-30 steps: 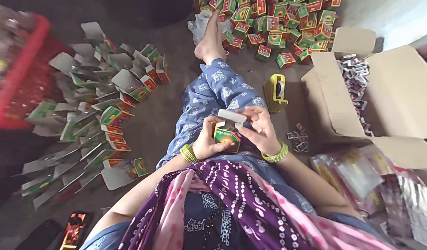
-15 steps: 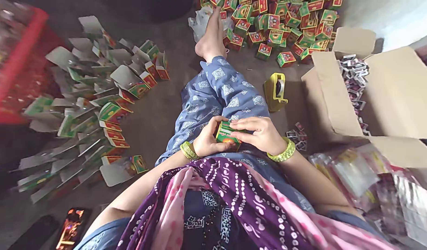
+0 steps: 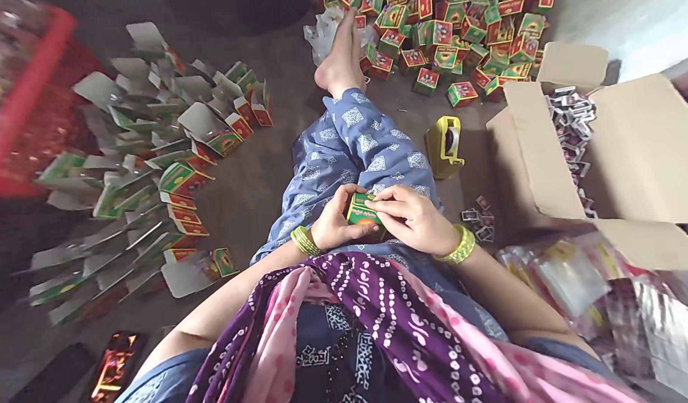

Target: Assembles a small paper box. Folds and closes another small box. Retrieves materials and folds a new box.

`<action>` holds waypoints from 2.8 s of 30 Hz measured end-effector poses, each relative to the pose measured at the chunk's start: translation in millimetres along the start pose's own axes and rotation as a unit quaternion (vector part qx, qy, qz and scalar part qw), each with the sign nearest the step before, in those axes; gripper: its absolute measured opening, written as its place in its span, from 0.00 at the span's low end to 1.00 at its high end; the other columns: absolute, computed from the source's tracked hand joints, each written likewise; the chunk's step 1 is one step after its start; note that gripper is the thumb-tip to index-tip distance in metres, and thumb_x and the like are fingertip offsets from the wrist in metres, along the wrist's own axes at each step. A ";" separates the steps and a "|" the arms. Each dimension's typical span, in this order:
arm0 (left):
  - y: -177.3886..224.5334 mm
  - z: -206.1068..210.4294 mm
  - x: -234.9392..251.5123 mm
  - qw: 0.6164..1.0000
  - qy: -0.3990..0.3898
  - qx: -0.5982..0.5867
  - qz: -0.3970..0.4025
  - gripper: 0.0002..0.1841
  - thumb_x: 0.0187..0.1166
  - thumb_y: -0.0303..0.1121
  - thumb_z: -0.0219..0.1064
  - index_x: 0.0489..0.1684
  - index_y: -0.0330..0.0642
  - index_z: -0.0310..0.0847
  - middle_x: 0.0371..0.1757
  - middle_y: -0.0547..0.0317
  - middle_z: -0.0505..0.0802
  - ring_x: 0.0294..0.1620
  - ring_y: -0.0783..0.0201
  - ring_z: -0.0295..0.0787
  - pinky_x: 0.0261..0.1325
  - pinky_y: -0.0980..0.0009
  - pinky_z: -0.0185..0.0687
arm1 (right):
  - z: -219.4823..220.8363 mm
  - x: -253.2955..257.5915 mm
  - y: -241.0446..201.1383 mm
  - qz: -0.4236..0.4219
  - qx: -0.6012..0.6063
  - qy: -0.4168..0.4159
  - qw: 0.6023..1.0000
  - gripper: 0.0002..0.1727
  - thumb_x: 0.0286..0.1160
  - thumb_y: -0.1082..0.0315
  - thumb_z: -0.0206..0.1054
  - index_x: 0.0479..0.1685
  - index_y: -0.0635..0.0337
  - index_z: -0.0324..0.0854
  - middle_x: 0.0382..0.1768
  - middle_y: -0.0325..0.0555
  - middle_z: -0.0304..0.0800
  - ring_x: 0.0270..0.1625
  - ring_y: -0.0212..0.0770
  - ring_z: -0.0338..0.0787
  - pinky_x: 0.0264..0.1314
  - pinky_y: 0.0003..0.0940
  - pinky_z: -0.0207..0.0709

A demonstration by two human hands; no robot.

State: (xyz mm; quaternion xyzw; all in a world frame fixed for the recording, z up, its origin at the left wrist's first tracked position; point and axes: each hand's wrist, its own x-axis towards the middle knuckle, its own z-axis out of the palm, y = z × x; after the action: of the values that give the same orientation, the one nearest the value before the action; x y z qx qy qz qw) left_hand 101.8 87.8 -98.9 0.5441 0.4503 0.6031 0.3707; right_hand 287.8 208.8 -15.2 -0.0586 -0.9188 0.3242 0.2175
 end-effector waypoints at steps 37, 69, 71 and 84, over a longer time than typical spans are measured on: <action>-3.2 -1.5 9.5 0.998 0.053 -0.030 -0.031 0.17 0.91 0.32 0.44 0.65 0.32 0.72 0.66 0.50 0.85 0.60 0.64 0.88 0.62 0.65 0.89 | -113.7 -41.4 246.3 0.588 0.036 0.249 0.769 0.23 0.70 0.61 0.80 0.63 0.60 0.89 0.62 0.54 0.91 0.69 0.50 0.87 0.76 0.53 0.74; -7.2 1.0 11.0 0.990 0.134 0.008 -0.039 0.13 0.92 0.32 0.49 0.64 0.38 0.74 0.64 0.53 0.87 0.59 0.63 0.89 0.62 0.60 0.90 | -30.3 11.8 37.4 0.298 0.315 0.174 0.884 0.15 0.84 0.63 0.63 0.61 0.59 0.87 0.67 0.44 0.88 0.63 0.41 0.89 0.68 0.44 0.84; -6.1 1.2 10.4 0.990 0.134 0.020 -0.035 0.14 0.92 0.33 0.48 0.64 0.38 0.74 0.62 0.55 0.87 0.58 0.65 0.89 0.61 0.63 0.89 | -9.0 21.9 13.4 0.278 0.370 0.132 0.877 0.14 0.84 0.67 0.61 0.56 0.62 0.89 0.72 0.48 0.85 0.69 0.43 0.87 0.74 0.46 0.80; -3.1 0.4 5.9 0.993 0.115 0.025 -0.006 0.25 0.75 0.37 0.77 0.65 0.36 0.71 0.61 0.50 0.87 0.54 0.60 0.92 0.57 0.60 0.93 | 34.7 38.5 8.4 0.401 0.383 0.139 0.821 0.09 0.73 0.65 0.77 0.43 0.63 0.92 0.47 0.48 0.94 0.52 0.39 0.91 0.58 0.37 0.86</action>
State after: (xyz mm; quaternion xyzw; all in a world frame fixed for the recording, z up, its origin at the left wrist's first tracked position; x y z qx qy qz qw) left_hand 101.3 94.3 -99.9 0.4776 0.5081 0.6478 0.3067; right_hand 237.7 205.2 -30.6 -0.3780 -0.5765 0.6965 0.1990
